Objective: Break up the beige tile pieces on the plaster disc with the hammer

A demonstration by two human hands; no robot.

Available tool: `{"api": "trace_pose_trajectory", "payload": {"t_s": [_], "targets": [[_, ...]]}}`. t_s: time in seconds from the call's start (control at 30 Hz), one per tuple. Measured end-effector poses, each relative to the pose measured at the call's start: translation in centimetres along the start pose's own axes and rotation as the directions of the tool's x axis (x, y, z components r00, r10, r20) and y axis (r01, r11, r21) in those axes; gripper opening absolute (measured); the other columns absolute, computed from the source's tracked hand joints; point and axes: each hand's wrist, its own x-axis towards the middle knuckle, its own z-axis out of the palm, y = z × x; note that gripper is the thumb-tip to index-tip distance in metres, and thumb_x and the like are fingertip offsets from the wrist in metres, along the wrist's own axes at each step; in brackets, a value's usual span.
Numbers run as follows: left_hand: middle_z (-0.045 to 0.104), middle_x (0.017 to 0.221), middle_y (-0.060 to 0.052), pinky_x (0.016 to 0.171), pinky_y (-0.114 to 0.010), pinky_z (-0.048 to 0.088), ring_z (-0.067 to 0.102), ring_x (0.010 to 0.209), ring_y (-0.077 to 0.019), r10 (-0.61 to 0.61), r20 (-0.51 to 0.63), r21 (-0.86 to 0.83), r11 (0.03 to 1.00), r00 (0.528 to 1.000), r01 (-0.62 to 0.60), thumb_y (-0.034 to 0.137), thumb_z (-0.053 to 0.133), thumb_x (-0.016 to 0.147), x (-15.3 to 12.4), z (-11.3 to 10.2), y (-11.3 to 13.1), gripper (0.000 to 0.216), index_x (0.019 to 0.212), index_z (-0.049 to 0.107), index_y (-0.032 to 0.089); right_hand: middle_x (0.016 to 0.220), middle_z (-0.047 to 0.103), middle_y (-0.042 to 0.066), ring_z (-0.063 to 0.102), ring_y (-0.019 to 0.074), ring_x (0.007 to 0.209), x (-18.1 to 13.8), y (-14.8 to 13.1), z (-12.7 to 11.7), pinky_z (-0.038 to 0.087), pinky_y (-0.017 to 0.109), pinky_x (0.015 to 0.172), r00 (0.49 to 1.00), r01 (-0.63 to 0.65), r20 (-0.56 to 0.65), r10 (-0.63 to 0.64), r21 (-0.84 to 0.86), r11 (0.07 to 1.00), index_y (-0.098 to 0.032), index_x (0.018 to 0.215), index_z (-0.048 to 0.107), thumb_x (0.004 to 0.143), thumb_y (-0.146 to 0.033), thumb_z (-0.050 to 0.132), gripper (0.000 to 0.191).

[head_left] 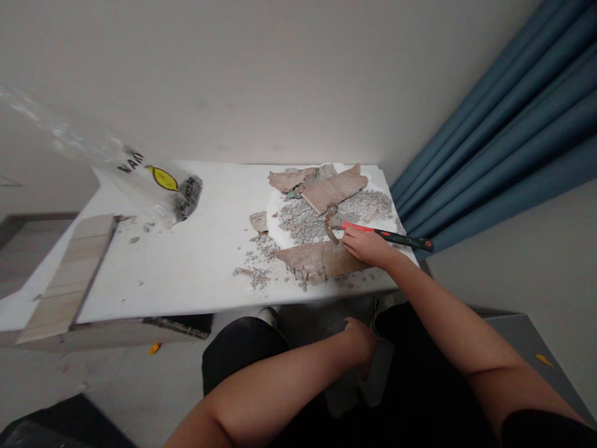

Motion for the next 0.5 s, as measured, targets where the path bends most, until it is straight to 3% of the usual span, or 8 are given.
{"api": "trace_pose_trajectory", "payload": {"t_s": [0.13,0.27,0.37,0.5], "targets": [[0.074,0.106,-0.018,0.094,-0.059,0.049,0.067,0.102,-0.0397,-0.013,-0.003,-0.034,0.999,1.0,0.012,0.044,0.088,0.058,-0.2,-0.2,0.1,0.054,0.104,0.077,0.017,0.109,0.063,0.013,0.058,0.0227,0.102,0.0,0.0,-0.1,0.042,0.031,0.083,0.999,0.055,-0.002,-0.055,-0.003,0.998,-0.014,0.102,0.067,0.101,-0.018,0.042,0.025],[0.075,0.104,-0.016,0.094,-0.058,0.05,0.068,0.101,-0.038,-0.024,-0.023,-0.052,0.998,0.999,0.023,0.045,0.086,0.061,-0.5,-0.4,0.2,0.05,0.102,0.078,0.019,0.113,0.063,0.015,0.06,0.0236,0.098,0.2,-0.6,-0.4,0.042,0.031,0.077,1.0,-0.002,0.014,0.003,-0.06,0.998,-0.012,0.103,0.067,0.102,-0.023,0.042,0.027],[0.074,0.111,-0.016,0.096,-0.059,0.05,0.067,0.103,-0.0399,-0.018,0.0,-0.003,1.0,1.0,0.018,0.039,0.089,0.058,-0.7,-0.5,0.2,0.058,0.111,0.076,0.019,0.115,0.063,0.017,0.059,0.0251,0.103,0.2,-1.3,-0.5,0.042,0.031,0.079,0.997,-0.077,-0.004,0.077,-0.075,0.994,-0.011,0.105,0.067,0.102,-0.023,0.043,0.027],[0.071,0.122,-0.017,0.1,-0.06,0.049,0.066,0.11,-0.0405,0.01,0.056,0.065,0.998,0.998,-0.014,0.032,0.089,0.059,-1.4,-1.0,0.2,0.07,0.125,0.069,0.017,0.112,0.064,0.014,0.06,0.0234,0.102,0.1,-1.6,-0.7,0.043,0.031,0.081,0.998,-0.06,0.011,0.061,-0.065,0.996,-0.013,0.102,0.067,0.1,-0.017,0.045,0.023]]}}
